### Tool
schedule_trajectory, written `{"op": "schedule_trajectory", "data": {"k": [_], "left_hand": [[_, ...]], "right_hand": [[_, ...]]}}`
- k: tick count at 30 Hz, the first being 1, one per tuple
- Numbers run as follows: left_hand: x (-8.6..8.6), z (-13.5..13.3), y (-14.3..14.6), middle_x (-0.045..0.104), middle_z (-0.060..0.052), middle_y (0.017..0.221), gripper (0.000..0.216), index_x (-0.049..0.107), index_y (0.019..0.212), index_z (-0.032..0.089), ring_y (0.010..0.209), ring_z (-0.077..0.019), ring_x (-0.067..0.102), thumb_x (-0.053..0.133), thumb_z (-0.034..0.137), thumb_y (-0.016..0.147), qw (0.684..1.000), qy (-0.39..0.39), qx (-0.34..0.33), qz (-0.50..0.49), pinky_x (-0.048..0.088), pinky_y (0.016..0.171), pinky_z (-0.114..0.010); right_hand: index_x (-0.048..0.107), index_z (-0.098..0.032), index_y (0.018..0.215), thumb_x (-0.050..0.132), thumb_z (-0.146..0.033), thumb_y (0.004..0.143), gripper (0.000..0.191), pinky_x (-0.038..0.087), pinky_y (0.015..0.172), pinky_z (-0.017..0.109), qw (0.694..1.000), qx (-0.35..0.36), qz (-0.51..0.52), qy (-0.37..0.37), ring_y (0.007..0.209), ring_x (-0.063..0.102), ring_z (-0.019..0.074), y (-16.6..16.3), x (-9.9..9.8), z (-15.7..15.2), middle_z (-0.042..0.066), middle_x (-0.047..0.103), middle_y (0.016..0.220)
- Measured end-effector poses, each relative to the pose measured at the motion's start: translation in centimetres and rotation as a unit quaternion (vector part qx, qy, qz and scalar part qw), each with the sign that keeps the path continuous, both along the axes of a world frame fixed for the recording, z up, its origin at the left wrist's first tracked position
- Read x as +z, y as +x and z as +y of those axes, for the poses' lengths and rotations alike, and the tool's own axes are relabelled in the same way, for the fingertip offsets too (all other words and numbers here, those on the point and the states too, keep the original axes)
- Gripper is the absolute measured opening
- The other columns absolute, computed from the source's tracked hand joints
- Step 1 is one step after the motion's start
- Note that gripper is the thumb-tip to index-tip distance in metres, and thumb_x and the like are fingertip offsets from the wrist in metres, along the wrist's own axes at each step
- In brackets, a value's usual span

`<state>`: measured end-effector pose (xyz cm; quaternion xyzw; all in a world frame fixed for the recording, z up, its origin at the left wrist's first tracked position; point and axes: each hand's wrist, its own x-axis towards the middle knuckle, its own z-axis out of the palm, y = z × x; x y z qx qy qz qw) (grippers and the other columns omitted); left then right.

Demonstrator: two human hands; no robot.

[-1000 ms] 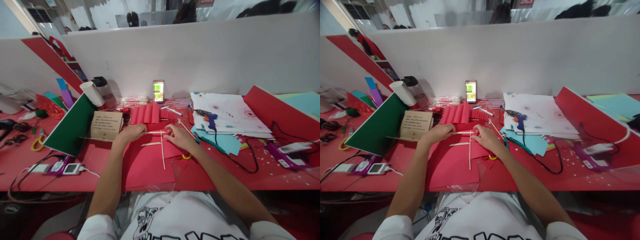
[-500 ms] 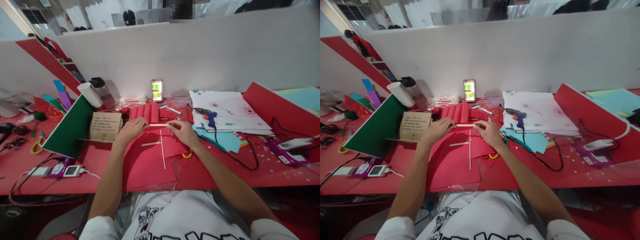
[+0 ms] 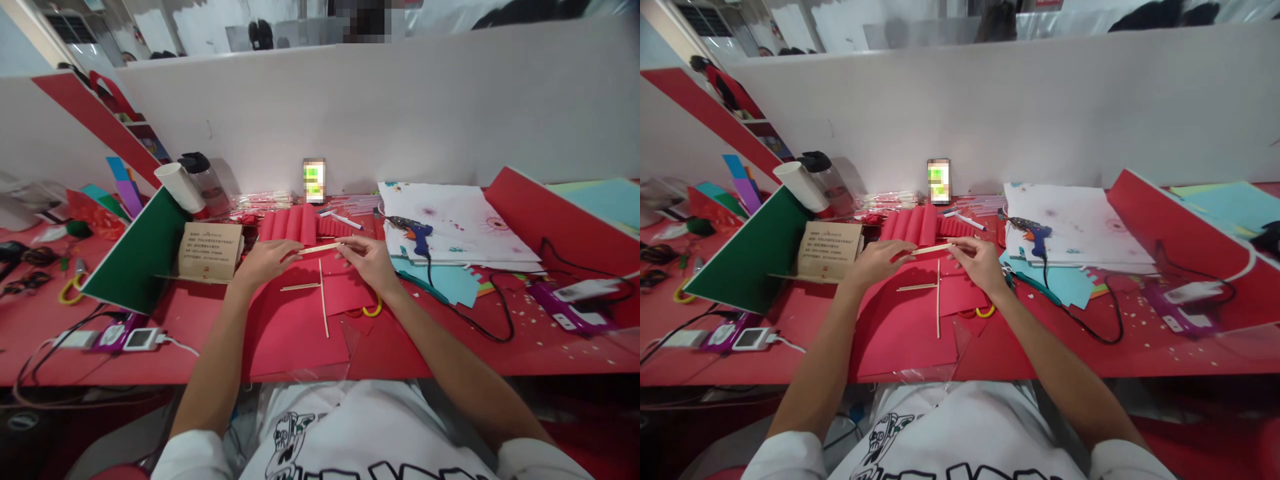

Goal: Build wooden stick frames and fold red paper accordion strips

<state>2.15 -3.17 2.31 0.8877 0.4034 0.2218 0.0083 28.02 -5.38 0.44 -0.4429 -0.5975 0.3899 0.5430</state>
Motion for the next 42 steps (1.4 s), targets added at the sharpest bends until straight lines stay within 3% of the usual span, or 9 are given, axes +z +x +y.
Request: {"op": "schedule_trajectory", "data": {"k": [6, 21, 27, 32, 38, 42], "left_hand": [[-0.3, 0.1, 0.1, 0.078, -0.005, 0.103, 0.025, 0.071, 0.105, 0.02, 0.092, -0.0151, 0.073, 0.052, 0.035, 0.102, 0.994, 0.055, -0.037, -0.086, 0.054, 0.084, -0.025], [0.0, -0.1, -0.2, 0.078, -0.006, 0.102, 0.027, 0.073, 0.107, 0.021, 0.092, -0.0156, 0.073, 0.053, 0.038, 0.101, 0.991, 0.054, -0.026, -0.118, 0.055, 0.088, -0.027], [0.3, -0.4, -0.1, 0.07, -0.009, 0.123, 0.031, 0.066, 0.128, 0.024, 0.105, -0.0155, 0.068, 0.051, 0.032, 0.102, 0.986, 0.067, -0.065, -0.139, 0.055, 0.093, -0.029], [0.4, -0.4, -0.1, 0.059, -0.008, 0.14, 0.039, 0.065, 0.129, 0.032, 0.089, -0.0104, 0.066, 0.039, 0.02, 0.103, 0.992, 0.063, -0.079, -0.075, 0.055, 0.081, -0.024], [0.7, -0.7, 0.1, 0.06, -0.01, 0.14, 0.04, 0.054, 0.142, 0.032, 0.102, -0.0144, 0.067, 0.043, 0.028, 0.104, 0.994, 0.065, -0.05, -0.078, 0.055, 0.086, -0.026], [0.7, -0.7, 0.0, 0.066, -0.009, 0.131, 0.032, 0.067, 0.126, 0.029, 0.094, -0.0129, 0.069, 0.045, 0.029, 0.104, 0.992, 0.081, -0.044, -0.088, 0.056, 0.083, -0.026]], "right_hand": [[0.075, -0.017, 0.1, 0.074, -0.043, 0.083, 0.031, 0.059, 0.059, 0.028, 0.999, 0.011, 0.02, 0.034, 0.071, 0.073, 0.0188, 0.2, -0.1, 0.2, 0.006, 0.076, 0.079], [0.075, -0.019, 0.098, 0.073, -0.049, 0.083, 0.033, 0.061, 0.061, 0.031, 0.999, 0.01, -0.004, 0.042, 0.068, 0.07, 0.0183, 0.2, 0.3, -0.3, 0.005, 0.074, 0.078], [0.075, -0.019, 0.098, 0.072, -0.046, 0.084, 0.031, 0.06, 0.062, 0.031, 0.999, 0.011, -0.01, 0.044, 0.07, 0.07, 0.0187, 0.2, 0.5, -0.4, 0.004, 0.074, 0.079], [0.074, -0.019, 0.099, 0.071, -0.045, 0.085, 0.03, 0.059, 0.064, 0.031, 0.998, 0.027, -0.017, 0.05, 0.07, 0.07, 0.0183, 0.3, 0.4, -0.3, 0.005, 0.075, 0.081], [0.074, -0.019, 0.099, 0.071, -0.047, 0.085, 0.032, 0.059, 0.065, 0.032, 0.999, 0.024, -0.02, 0.045, 0.069, 0.07, 0.0182, 0.3, 0.3, -0.1, 0.005, 0.075, 0.082], [0.074, -0.019, 0.099, 0.071, -0.048, 0.085, 0.032, 0.058, 0.063, 0.031, 0.999, 0.025, -0.02, 0.042, 0.07, 0.07, 0.0183, 0.3, 0.1, -0.1, 0.005, 0.075, 0.083]]}}
